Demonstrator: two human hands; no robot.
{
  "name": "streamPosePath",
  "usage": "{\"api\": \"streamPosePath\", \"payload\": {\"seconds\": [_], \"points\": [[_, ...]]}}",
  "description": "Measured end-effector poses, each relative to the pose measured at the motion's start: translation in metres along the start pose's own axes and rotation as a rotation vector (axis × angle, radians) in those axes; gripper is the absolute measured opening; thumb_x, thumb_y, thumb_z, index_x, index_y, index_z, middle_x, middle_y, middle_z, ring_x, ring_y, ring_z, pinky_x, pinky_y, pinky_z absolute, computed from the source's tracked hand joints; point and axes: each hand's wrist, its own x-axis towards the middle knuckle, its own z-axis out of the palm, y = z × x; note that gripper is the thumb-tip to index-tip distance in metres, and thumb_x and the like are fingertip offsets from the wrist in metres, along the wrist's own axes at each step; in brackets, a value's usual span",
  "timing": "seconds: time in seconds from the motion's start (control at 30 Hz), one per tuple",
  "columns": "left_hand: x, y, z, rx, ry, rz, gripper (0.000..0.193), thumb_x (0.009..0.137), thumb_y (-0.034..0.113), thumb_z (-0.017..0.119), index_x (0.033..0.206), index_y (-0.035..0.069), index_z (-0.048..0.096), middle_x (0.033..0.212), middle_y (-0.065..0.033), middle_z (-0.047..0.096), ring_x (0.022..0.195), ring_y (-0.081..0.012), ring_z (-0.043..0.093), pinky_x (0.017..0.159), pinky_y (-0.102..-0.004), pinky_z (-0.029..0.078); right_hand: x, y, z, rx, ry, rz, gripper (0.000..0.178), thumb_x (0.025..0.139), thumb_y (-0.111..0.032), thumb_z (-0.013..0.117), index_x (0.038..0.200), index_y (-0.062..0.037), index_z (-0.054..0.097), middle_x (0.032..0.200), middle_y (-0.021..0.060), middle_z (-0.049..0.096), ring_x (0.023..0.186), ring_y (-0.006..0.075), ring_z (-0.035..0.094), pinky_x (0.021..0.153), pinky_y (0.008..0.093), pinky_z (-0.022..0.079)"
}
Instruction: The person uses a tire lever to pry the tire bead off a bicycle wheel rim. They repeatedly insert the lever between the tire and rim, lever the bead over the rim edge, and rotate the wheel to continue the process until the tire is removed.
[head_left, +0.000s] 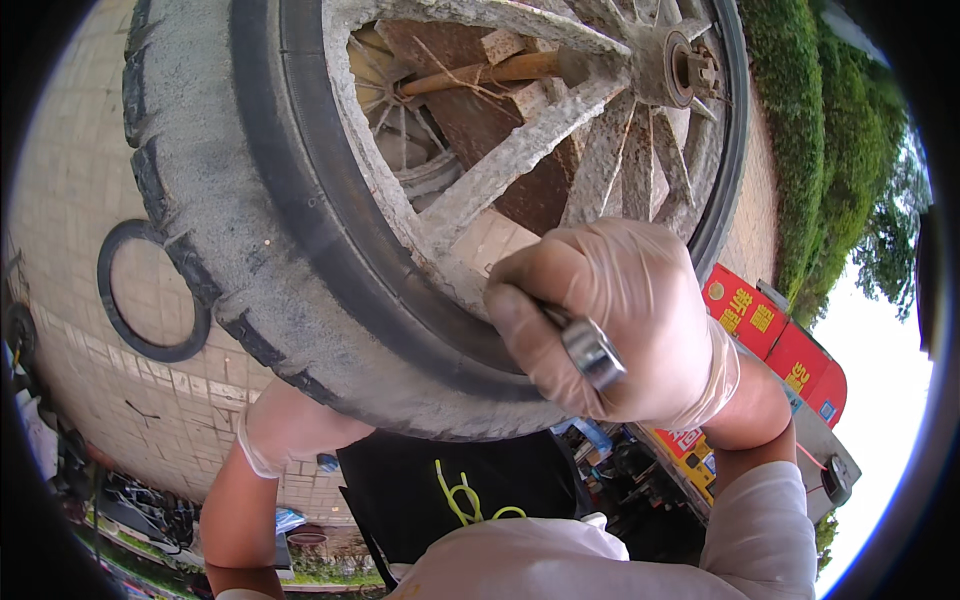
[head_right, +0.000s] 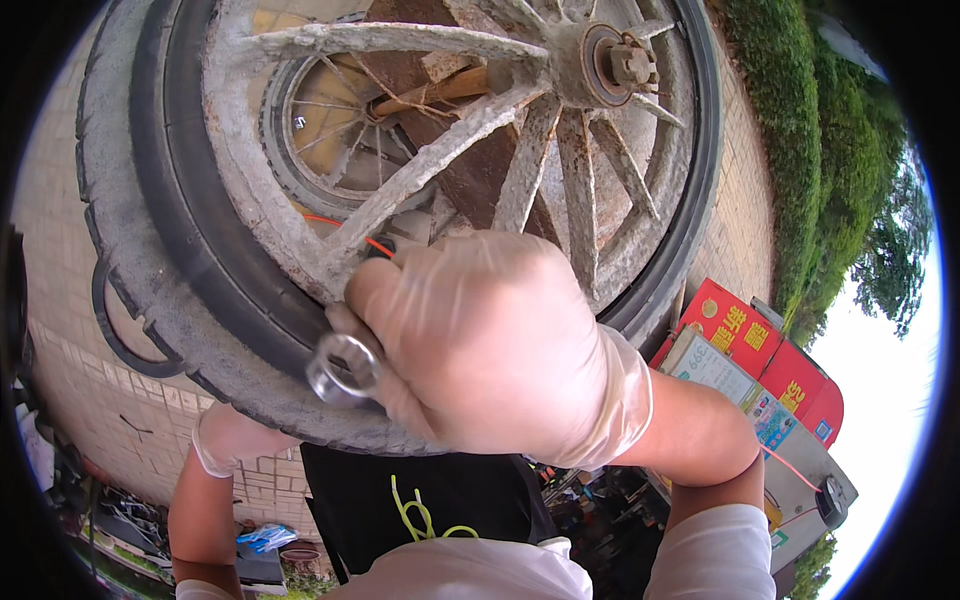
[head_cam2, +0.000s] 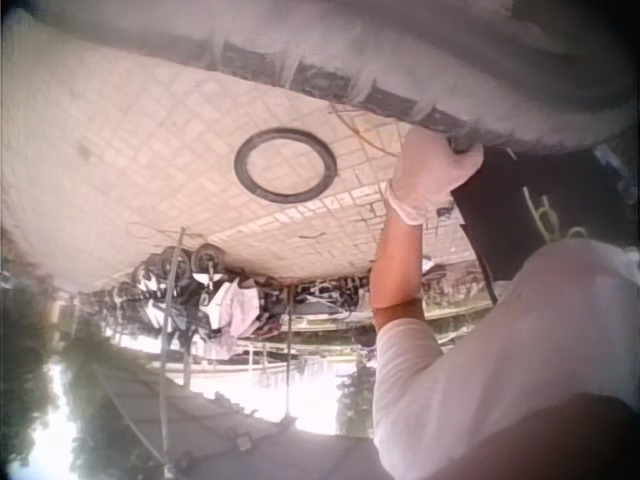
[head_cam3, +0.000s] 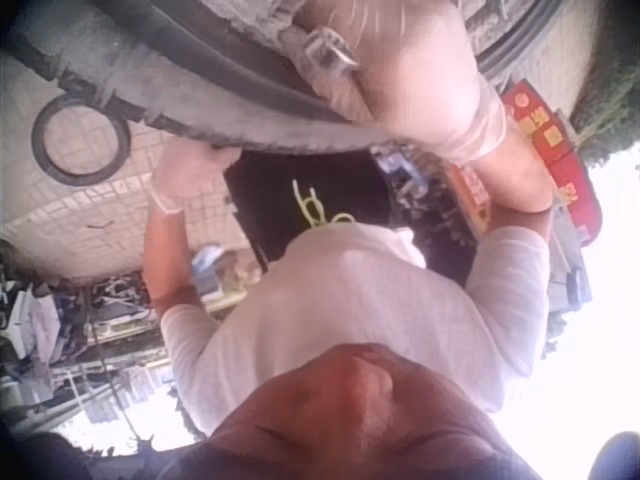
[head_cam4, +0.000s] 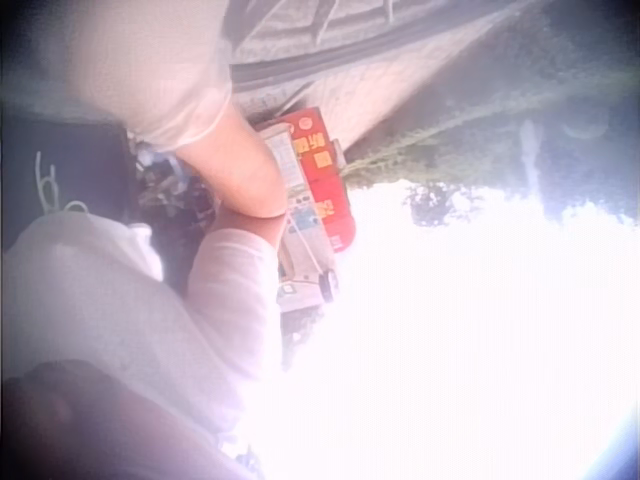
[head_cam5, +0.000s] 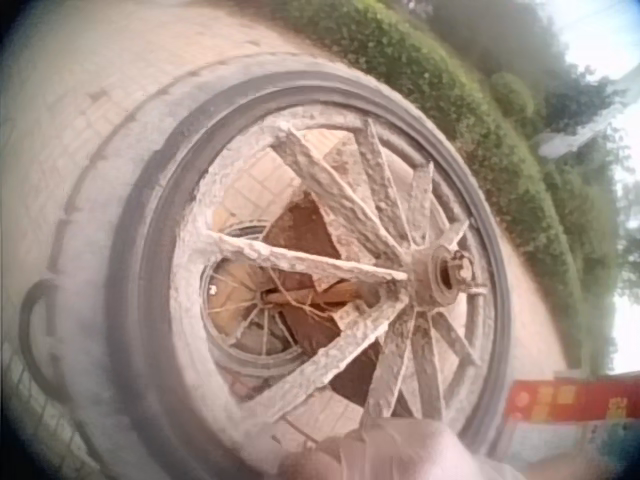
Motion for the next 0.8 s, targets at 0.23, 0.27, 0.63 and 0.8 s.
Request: {"api": "streamPosePath", "payload": {"seconds": [0.23, 0.27, 0.63, 0.8], "points": [[-0.004, -0.042, 0.013, -0.435, -0.121, -0.062, 0.038, 0.08, 0.017, 0.074, 0.116, 0.008, 0.069, 0.117, -0.0115, 0.069, 0.11, -0.0328, 0.064, 0.098, -0.0397, 0.048, -0.068, 0.035, 0.022, 0.208, 0.154, -0.209, 0.029, 0.095, -0.029, 0.062, 0.11, -0.0047, 0.066, 0.091, 0.005, 0.065, 0.077, 0.0266, 0.063, 0.069, 0.0396, 0.048], [-0.002, -0.045, 0.013, -0.493, -0.145, -0.072, 0.038, 0.08, 0.017, 0.074, 0.116, 0.008, 0.069, 0.117, -0.0116, 0.069, 0.11, -0.0328, 0.064, 0.098, -0.0396, 0.048, -0.07, 0.035, 0.023, 0.27, 0.241, -0.199, 0.028, 0.098, -0.029, 0.059, 0.11, -0.0046, 0.066, 0.091, 0.0056, 0.066, 0.077, 0.0274, 0.063, 0.07, 0.0397, 0.049], [0.006, -0.002, -0.011, 0.028, -0.087, 0.054, 0.036, 0.079, 0.016, 0.073, 0.114, 0.008, 0.07, 0.114, -0.012, 0.07, 0.109, -0.0333, 0.064, 0.095, -0.0402, 0.049, 0.013, 0.002, -0.004, 0.25, 0.059, 0.331, 0.025, 0.102, -0.015, 0.056, 0.089, 0.0033, 0.067, 0.068, 0.0034, 0.063, 0.06, 0.0092, 0.055, 0.055, 0.0272, 0.045], [0.006, 0.006, -0.007, 0.05, 0.019, 0.0, 0.038, 0.075, 0.015, 0.073, 0.112, 0.009, 0.072, 0.115, -0.0113, 0.07, 0.11, -0.0333, 0.064, 0.096, -0.0413, 0.049, 0.031, -0.002, 0.003, 0.149, 0.101, 0.224, 0.022, 0.096, -0.008, 0.061, 0.078, 0.0037, 0.064, 0.053, 0.012, 0.054, 0.045, 0.0265, 0.053, 0.047, 0.0357, 0.044]]}}
